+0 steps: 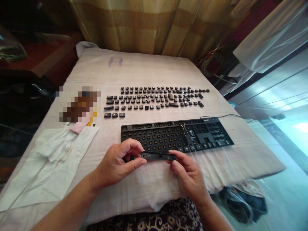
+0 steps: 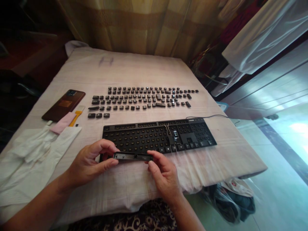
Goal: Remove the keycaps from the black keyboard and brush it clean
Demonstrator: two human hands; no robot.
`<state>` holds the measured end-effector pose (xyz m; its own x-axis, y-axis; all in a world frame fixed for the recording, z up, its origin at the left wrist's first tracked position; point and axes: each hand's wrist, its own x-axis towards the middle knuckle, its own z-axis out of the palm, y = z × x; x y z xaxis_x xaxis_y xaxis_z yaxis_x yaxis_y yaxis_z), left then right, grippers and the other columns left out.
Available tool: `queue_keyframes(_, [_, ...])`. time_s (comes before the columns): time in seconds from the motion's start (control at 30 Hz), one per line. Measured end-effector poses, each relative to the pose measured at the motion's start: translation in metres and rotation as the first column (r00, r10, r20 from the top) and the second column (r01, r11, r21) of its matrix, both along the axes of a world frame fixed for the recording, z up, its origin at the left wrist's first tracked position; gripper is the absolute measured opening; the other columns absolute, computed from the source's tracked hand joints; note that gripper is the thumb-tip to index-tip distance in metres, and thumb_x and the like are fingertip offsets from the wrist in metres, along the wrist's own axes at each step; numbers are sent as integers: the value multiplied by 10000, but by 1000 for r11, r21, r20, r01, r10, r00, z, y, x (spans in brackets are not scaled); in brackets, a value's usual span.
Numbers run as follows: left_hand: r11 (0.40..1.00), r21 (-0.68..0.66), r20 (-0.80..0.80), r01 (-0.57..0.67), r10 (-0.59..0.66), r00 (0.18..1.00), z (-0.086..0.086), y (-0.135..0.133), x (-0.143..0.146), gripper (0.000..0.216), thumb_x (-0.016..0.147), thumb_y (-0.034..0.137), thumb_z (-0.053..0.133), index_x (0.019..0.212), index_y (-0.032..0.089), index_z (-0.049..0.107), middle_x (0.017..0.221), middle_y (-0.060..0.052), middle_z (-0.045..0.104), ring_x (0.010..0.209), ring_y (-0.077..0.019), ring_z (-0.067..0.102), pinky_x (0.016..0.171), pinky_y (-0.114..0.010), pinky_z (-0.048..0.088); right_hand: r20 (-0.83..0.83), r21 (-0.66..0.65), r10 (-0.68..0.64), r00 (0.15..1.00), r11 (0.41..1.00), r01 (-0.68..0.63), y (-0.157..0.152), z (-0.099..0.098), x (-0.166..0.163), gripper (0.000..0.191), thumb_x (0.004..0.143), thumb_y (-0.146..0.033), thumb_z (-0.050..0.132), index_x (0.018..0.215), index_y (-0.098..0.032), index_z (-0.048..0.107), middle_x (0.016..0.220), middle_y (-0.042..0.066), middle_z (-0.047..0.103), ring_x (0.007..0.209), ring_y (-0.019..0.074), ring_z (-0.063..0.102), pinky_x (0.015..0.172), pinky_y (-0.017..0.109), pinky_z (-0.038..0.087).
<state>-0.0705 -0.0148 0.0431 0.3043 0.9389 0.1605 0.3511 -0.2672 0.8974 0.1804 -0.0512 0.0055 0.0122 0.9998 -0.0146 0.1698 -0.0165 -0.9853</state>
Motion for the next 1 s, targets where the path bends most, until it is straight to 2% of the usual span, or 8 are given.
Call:
queue_keyframes(0.1, [1000,20,9,5,-5,1000,0,0,1,139,873,311,711,909,203,631,740,31,723,603,-93,645,552,-182,493,10,3,7,1000,1000,-7,0,-1,0,249,895,-317,662,1112,-236,755,737,18,745,635,161,702,584,241,582])
queue_keyframes(0.3, [999,42,4,4,-5,1000,0,-2,1,143,881,323,706,922,205,635,751,29,724,606,-94,645,553,-185,500,54,-7,19,998,1000,-19,-1,-6,2,284,911,-369,654,1142,-233,748,821,47,784,667,180,717,616,271,597])
queue_keyframes(0.6, [998,66,-8,7,-6,1000,2,-2,1,151,893,344,691,923,211,628,765,27,711,591,-94,618,550,-200,486,123,58,17,992,998,-24,-2,-11,1,280,933,-358,643,1169,-240,739,821,40,779,643,167,710,605,260,594])
queue_keyframes(0.83, [999,49,-13,13,-13,1000,2,-3,2,205,900,404,681,915,205,635,729,27,698,562,-91,591,533,-202,471,130,54,19,991,998,-27,-3,-14,1,295,942,-382,638,1175,-234,740,871,62,793,701,189,738,652,285,618])
queue_keyframes(1.0, [984,173,-74,51,-38,997,1,0,-2,202,939,391,659,878,199,647,732,23,715,567,-84,607,544,-187,472,160,72,3,987,997,-15,-5,-17,3,294,969,-374,611,1195,-236,739,822,52,790,648,172,713,626,276,611])
